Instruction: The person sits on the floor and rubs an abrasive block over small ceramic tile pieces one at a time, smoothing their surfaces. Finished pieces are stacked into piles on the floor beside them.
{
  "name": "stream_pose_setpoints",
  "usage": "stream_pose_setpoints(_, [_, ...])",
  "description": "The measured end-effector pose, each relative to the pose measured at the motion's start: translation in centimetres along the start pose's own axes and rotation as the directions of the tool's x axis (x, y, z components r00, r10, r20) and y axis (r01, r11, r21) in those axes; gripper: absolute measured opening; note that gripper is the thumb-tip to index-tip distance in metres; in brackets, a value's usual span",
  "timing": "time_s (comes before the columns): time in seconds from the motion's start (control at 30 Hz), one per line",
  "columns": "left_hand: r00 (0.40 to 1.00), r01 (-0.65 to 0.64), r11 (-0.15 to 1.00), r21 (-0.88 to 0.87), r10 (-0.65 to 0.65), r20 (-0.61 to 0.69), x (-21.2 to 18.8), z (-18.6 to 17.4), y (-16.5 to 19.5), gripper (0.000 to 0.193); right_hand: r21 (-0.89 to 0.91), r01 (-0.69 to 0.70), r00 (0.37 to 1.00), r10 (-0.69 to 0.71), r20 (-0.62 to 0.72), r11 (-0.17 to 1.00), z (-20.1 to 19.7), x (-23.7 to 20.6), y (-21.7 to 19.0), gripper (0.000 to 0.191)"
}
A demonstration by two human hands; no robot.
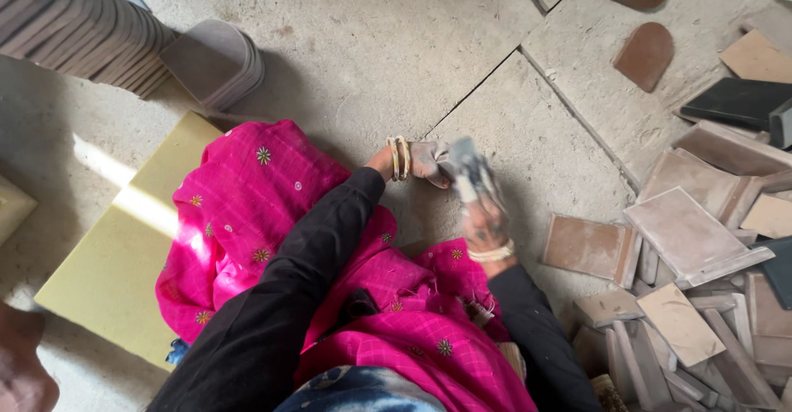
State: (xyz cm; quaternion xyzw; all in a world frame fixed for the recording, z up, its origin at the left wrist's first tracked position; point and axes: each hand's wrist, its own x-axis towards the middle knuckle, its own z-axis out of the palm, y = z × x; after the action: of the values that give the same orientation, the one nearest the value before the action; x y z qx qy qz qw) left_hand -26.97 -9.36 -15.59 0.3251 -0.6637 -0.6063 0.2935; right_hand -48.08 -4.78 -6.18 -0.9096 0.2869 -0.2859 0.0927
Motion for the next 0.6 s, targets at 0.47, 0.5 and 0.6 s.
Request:
stream_pose_setpoints(0.47, [0.991, 0.115, 0.992, 0.057, -0.111, -0.073, 0.1, 0.7, -0.5, 0.055, 0.058, -0.301, 0.944, 0.289, 0.161, 0.952, -2.4, -6.3, 4.0, 0.054])
stream_pose_setpoints(0.5, [0.993, 0.072, 0.997, -0.032, -0.074, -0.088, -0.1, 0.8, 0.1, 0.058, 0.049, -0.385, 0.904, 0.365, 0.223, 0.922, -3.5, -8.1, 4.3, 0.056])
stream_pose_setpoints(0.6, [0.985, -0.068, 0.996, -0.056, 0.058, -0.163, 0.4, 0.5, 1.7, 0.068, -0.003, -0.518, 0.835, 0.506, 0.218, 0.856, -3.3, -10.6, 5.5, 0.053])
